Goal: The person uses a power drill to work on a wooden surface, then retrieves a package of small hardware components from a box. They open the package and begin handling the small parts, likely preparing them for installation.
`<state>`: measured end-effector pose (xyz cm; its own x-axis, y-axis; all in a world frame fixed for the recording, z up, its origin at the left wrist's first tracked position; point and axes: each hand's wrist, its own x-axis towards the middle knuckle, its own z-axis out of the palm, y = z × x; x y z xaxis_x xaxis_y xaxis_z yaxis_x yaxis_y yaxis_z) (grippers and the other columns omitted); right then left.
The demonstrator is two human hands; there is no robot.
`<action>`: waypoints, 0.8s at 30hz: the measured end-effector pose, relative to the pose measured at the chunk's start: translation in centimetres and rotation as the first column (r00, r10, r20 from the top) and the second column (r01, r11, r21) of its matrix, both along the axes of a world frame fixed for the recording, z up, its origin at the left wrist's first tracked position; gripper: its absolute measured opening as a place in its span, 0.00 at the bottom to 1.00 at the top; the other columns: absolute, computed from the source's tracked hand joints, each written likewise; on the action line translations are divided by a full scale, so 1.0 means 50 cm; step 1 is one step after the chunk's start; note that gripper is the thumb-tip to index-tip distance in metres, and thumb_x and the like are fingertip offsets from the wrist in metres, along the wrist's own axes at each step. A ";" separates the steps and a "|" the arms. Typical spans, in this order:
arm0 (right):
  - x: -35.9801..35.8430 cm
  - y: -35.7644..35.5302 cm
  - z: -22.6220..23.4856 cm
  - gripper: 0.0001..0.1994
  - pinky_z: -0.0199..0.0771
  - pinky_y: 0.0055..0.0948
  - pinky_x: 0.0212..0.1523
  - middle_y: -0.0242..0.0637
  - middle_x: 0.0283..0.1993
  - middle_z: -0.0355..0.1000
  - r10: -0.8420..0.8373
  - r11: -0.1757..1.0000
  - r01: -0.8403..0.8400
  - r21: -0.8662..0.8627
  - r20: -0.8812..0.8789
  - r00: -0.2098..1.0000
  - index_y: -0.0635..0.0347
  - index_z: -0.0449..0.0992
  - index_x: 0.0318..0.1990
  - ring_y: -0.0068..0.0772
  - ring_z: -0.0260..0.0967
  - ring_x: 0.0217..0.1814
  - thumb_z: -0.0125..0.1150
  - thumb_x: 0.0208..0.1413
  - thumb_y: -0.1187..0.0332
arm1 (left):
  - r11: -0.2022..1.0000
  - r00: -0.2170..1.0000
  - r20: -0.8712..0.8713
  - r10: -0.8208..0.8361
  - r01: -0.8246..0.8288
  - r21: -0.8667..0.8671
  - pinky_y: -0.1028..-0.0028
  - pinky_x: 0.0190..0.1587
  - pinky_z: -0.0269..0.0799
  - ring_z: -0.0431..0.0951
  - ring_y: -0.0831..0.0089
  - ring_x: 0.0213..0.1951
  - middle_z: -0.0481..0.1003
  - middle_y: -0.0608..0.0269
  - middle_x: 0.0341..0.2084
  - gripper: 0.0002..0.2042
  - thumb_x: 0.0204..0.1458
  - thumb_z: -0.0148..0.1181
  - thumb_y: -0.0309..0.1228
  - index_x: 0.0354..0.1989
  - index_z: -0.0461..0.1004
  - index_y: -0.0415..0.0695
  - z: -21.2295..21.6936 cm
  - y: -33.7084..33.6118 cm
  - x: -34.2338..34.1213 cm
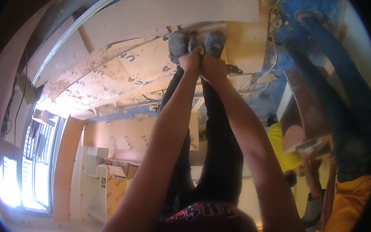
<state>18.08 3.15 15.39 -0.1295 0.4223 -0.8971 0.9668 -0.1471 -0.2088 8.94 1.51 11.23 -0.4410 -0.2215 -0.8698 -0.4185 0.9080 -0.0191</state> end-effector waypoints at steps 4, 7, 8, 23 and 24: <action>0.003 0.001 -0.010 0.15 0.80 0.49 0.40 0.52 0.31 0.79 0.001 1.000 0.000 0.018 -0.023 1.000 0.61 0.75 0.36 0.55 0.80 0.36 0.63 0.51 0.57 | 0.999 1.000 -0.002 0.011 -0.011 -0.042 0.63 0.49 0.75 0.81 0.57 0.45 0.80 0.40 0.45 0.29 0.37 0.78 0.40 0.41 0.79 0.25 -0.019 -0.006 -0.002; -0.002 -0.002 -0.013 0.15 0.80 0.48 0.39 0.51 0.29 0.78 -0.008 0.997 0.012 0.080 -0.055 0.998 0.61 0.75 0.34 0.54 0.80 0.34 0.63 0.50 0.57 | 0.999 0.999 0.025 0.027 -0.026 -0.032 0.64 0.50 0.76 0.81 0.57 0.46 0.79 0.40 0.47 0.30 0.37 0.79 0.39 0.43 0.79 0.24 -0.029 -0.010 -0.013; -0.004 -0.002 -0.013 0.14 0.80 0.47 0.38 0.51 0.28 0.78 -0.014 0.994 0.022 0.104 -0.075 0.997 0.61 0.75 0.33 0.54 0.80 0.34 0.63 0.50 0.57 | 0.999 0.999 0.021 0.041 -0.041 -0.020 0.64 0.50 0.76 0.81 0.57 0.46 0.78 0.40 0.47 0.30 0.37 0.79 0.38 0.43 0.78 0.24 -0.033 -0.011 -0.015; -0.035 0.028 0.007 0.09 0.82 0.44 0.41 0.48 0.35 0.80 0.053 0.998 -0.051 0.030 -0.076 0.996 0.62 0.80 0.33 0.50 0.82 0.41 0.66 0.48 0.66 | 0.967 0.964 0.104 0.246 -0.252 0.041 0.60 0.39 0.81 0.80 0.56 0.39 0.75 0.46 0.42 0.28 0.42 0.75 0.26 0.49 0.70 0.23 -0.059 -0.033 -0.045; -0.036 0.028 0.007 0.09 0.82 0.44 0.40 0.48 0.35 0.80 0.064 0.997 -0.061 0.048 -0.076 0.995 0.63 0.80 0.33 0.50 0.82 0.40 0.65 0.48 0.66 | 0.970 0.966 0.093 0.241 -0.244 0.025 0.60 0.39 0.81 0.80 0.56 0.39 0.75 0.46 0.42 0.28 0.41 0.75 0.26 0.49 0.70 0.23 -0.058 -0.032 -0.045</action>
